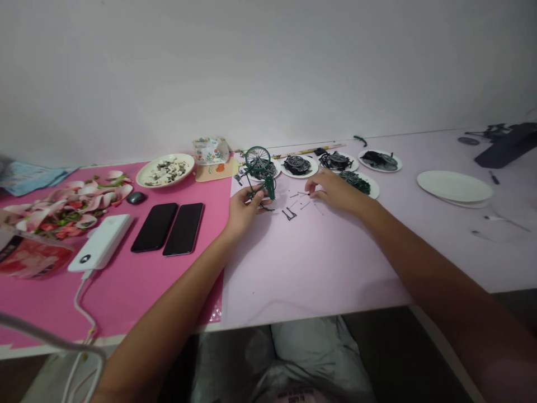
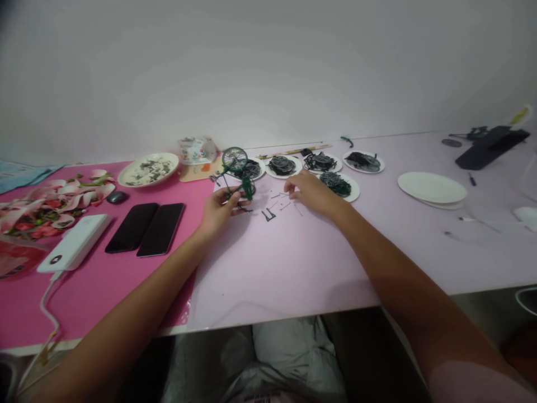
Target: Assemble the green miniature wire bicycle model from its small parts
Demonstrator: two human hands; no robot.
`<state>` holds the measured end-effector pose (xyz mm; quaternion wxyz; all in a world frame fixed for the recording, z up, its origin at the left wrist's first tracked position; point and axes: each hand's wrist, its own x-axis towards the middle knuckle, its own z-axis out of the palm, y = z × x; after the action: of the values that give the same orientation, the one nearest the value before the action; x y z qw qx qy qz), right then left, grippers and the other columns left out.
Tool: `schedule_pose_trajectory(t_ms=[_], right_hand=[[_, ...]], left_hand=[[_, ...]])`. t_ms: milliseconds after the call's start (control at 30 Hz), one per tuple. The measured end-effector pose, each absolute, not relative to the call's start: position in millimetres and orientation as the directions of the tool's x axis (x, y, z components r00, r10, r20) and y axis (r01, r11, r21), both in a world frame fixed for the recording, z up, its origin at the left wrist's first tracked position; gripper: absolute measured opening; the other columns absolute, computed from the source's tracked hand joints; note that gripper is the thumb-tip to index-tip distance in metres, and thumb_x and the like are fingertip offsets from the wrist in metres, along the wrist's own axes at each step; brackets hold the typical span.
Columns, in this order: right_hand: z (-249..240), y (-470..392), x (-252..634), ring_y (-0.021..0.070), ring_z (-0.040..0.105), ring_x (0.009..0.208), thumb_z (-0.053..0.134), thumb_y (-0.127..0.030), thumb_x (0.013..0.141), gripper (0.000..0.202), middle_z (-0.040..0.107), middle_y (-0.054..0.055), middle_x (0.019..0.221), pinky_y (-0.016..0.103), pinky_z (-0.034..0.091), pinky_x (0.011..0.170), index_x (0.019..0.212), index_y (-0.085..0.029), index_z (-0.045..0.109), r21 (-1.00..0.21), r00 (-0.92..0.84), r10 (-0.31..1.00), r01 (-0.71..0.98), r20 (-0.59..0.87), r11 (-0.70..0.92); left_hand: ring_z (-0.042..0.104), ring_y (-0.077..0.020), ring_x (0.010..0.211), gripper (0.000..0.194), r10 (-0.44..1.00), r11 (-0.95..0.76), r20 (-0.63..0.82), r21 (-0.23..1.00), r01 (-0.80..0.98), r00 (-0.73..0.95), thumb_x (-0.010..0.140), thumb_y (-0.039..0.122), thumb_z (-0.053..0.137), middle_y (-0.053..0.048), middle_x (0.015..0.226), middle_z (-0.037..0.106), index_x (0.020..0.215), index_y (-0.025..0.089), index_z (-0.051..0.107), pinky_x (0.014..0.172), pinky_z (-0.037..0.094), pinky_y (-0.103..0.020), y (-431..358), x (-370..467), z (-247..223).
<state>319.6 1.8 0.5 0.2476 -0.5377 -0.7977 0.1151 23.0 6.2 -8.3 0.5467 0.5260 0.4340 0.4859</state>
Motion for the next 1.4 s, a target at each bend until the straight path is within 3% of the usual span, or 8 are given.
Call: schedule_pose_trajectory(t_ms=[167,333,533,767,900,1067,1300,1400], right_hand=[[0.7,-1.5,315.6,0.0321,0.059,0.111,0.069,-0.021,0.092,0.008,0.072,0.01,0.1,0.046,0.048,0.094,0.088,-0.024,0.075,-0.401,-0.376,0.902,0.809,0.212,0.431],[0.6,-4.3,308.5,0.0319,0.057,0.103,0.062,-0.016,0.094,0.02,0.07,0.011,0.086,0.043,0.045,0.082,0.075,-0.022,0.066,-0.349,-0.4,0.901,0.83,0.167,0.434],[0.4,-6.0,307.8,0.0295,0.064,0.106,0.061,-0.03,0.098,0.014,0.072,0.011,0.107,0.044,0.05,0.091,0.094,-0.024,0.072,-0.436,-0.341,0.904,0.795,0.257,0.423],[3.6,-4.2,309.5,0.0313,0.064,0.11,0.061,-0.027,0.094,0.017,0.076,0.01,0.105,0.046,0.05,0.099,0.101,-0.026,0.076,-0.422,-0.377,0.845,0.742,0.38,0.521],[10.4,-6.0,309.4,0.0342,0.059,0.109,0.059,-0.022,0.09,0.019,0.073,0.011,0.097,0.051,0.047,0.101,0.092,-0.025,0.078,-0.341,-0.395,0.817,0.765,0.421,0.546],[13.4,-10.3,302.8,0.0344,0.056,0.1,0.055,-0.021,0.09,0.025,0.069,0.014,0.089,0.054,0.045,0.097,0.078,-0.023,0.078,-0.256,-0.429,0.834,0.812,0.346,0.524],[4.7,-13.5,295.9,0.0346,0.06,0.112,0.058,-0.021,0.089,0.023,0.073,0.012,0.103,0.05,0.05,0.096,0.099,-0.025,0.078,-0.348,-0.41,0.854,0.788,0.32,0.509],[2.9,-14.9,295.8,0.0309,0.065,0.101,0.06,-0.021,0.089,0.028,0.072,0.011,0.101,0.045,0.053,0.087,0.114,-0.025,0.073,-0.419,-0.352,0.888,0.787,0.297,0.453]], left_hand=[[0.082,-0.0235,0.093,0.036,0.987,-0.03,0.043,0.996,-0.086,0.154,0.091,0.037,0.084,-0.016,0.117,0.08,0.113,0.014,0.067,0.072,0.065,-0.028,6.8,22.9,-10.7],[0.082,-0.0248,0.094,0.037,0.987,-0.018,0.033,0.995,-0.095,0.155,0.088,0.037,0.086,-0.017,0.12,0.079,0.111,0.014,0.068,0.073,0.065,-0.031,6.4,24.0,-11.3],[0.082,-0.0223,0.092,0.027,0.99,-0.009,0.021,0.996,-0.086,0.141,0.094,0.027,0.078,-0.018,0.12,0.079,0.114,0.013,0.068,0.073,0.064,-0.028,5.5,25.9,-9.7],[0.082,-0.0226,0.091,0.026,0.991,-0.012,0.021,0.998,-0.065,0.13,0.093,0.027,0.079,-0.017,0.119,0.079,0.113,0.013,0.068,0.072,0.064,-0.028,4.7,25.1,-6.8],[0.081,-0.0235,0.092,0.029,0.99,-0.027,0.036,0.998,-0.065,0.139,0.092,0.031,0.082,-0.017,0.119,0.079,0.111,0.014,0.069,0.073,0.064,-0.031,4.2,24.2,-7.4],[0.081,-0.0232,0.091,0.028,0.989,-0.035,0.043,0.998,-0.057,0.141,0.092,0.031,0.081,-0.016,0.117,0.079,0.111,0.014,0.069,0.073,0.064,-0.031,4.4,24.3,-9.1],[0.081,-0.0223,0.09,0.03,0.989,-0.033,0.042,0.997,-0.067,0.141,0.091,0.032,0.082,-0.017,0.118,0.079,0.111,0.015,0.069,0.073,0.063,-0.03,4.4,24.8,-10.5],[0.081,-0.0226,0.09,0.029,0.989,-0.032,0.041,0.997,-0.066,0.139,0.091,0.031,0.082,-0.017,0.118,0.079,0.111,0.015,0.069,0.073,0.063,-0.03,3.4,24.9,-9.3]])
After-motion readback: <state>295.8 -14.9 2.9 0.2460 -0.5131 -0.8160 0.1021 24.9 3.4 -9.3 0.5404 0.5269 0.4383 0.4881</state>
